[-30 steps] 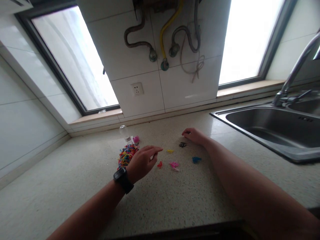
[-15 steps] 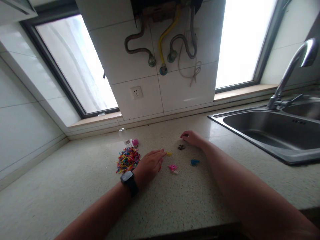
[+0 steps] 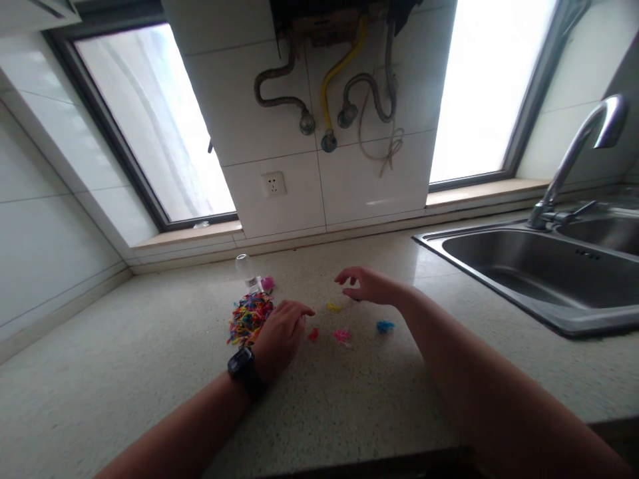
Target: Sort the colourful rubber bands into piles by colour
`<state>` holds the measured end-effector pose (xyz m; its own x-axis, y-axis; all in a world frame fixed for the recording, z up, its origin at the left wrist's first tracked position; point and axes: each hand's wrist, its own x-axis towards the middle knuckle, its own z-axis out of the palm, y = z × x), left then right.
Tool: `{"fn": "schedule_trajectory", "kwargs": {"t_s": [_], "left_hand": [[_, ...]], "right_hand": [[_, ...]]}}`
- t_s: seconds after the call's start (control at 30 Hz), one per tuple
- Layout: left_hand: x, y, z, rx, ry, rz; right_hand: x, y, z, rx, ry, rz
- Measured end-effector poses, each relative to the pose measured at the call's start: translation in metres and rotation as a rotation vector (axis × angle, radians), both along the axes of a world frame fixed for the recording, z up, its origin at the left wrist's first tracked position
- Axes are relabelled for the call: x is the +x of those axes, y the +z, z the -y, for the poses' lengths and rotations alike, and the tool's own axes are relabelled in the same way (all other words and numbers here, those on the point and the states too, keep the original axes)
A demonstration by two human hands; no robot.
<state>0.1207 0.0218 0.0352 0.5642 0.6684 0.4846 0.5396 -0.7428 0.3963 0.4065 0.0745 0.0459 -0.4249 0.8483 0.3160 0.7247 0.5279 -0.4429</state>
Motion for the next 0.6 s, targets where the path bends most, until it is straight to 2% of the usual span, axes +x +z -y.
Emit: {"fn": "schedule_trajectory", "kwargs": {"t_s": [0.1, 0.23, 0.6], "left_hand": [[0.000, -0.001, 0.000, 0.010, 0.010, 0.018], [-0.002, -0.003, -0.001, 0.017, 0.018, 0.024], [-0.003, -0.003, -0.003, 0.024, 0.001, 0.019]], "right_hand": [[-0.022, 0.006, 0.012, 0.007, 0.151, 0.177], [-0.040, 0.001, 0.014, -0.046, 0.219, 0.259], [-0.062, -0.022, -0.007, 0.077, 0.211, 0.154]]}}
